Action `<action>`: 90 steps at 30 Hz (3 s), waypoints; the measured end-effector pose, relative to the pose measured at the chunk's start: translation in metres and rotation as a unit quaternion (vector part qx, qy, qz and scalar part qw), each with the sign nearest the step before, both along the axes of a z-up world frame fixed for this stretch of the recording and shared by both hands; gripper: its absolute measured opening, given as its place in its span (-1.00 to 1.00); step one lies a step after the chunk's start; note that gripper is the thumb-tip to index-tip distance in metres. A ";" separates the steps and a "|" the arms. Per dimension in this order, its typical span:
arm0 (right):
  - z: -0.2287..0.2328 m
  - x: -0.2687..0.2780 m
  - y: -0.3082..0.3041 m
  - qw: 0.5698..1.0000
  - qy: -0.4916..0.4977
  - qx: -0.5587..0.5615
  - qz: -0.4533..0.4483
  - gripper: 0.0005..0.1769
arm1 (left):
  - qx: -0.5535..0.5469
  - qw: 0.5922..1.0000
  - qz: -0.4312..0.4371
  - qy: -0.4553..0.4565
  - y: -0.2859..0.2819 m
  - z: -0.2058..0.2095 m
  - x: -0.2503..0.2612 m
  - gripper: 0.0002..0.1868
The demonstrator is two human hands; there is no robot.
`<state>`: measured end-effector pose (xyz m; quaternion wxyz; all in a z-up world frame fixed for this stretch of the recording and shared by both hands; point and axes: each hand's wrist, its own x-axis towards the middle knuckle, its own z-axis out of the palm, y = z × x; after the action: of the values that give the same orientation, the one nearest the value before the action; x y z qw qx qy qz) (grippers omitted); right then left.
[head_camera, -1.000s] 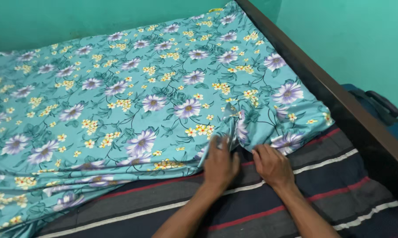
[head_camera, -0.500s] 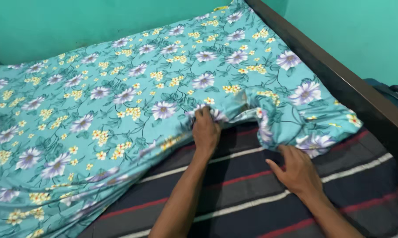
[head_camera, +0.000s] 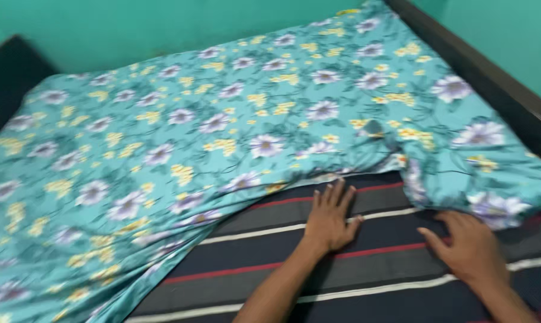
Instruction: The person folds a floral-patterned bed sheet on a bed. They repeatedly fold the sheet from one side to the other, smoothing it with their hands, and continue folding until the sheet is compacted into a smaller bundle.
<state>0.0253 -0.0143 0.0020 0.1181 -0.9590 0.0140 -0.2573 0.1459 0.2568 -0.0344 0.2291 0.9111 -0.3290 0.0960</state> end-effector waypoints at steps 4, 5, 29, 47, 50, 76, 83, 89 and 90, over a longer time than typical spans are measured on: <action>-0.032 0.008 -0.017 0.999 0.018 -0.036 -0.024 -0.48 | 0.034 0.998 -0.008 0.045 0.051 0.002 -0.024 -0.21; -0.045 0.009 -0.029 0.998 0.023 -0.049 -0.029 -0.49 | 0.037 0.998 0.001 0.050 0.062 0.004 -0.030 -0.22; -0.029 0.095 0.323 0.909 0.031 0.070 0.409 -0.36 | -0.022 0.890 0.453 -0.044 0.280 0.003 -0.130 -0.35; -0.005 0.195 0.421 0.875 0.112 -0.223 0.414 -0.09 | -0.067 0.883 0.463 0.028 0.282 0.028 -0.126 -0.36; -0.013 0.218 0.405 0.858 0.135 -0.230 0.439 -0.15 | -0.074 0.883 0.463 0.017 0.282 0.026 -0.126 -0.36; -0.003 0.167 0.495 0.853 0.044 0.001 0.520 -0.28 | -0.076 0.852 0.515 0.050 0.289 0.021 -0.123 -0.18; -0.001 0.154 0.582 0.840 0.194 -0.067 0.502 -0.20 | -0.024 0.847 0.525 0.082 0.293 0.007 -0.117 -0.08; -0.042 0.171 0.606 0.867 0.153 -0.072 0.469 -0.52 | -0.030 0.855 0.516 0.045 0.293 0.004 -0.119 -0.08; -0.045 0.185 0.606 0.876 0.138 -0.073 0.456 -0.56 | -0.047 0.855 0.514 0.051 0.294 0.004 -0.119 -0.10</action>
<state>0.2100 0.5919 -0.0431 0.1487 -0.8910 -0.4271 -0.0404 0.0265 0.5508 -0.0305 0.2060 0.9424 0.2027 0.1681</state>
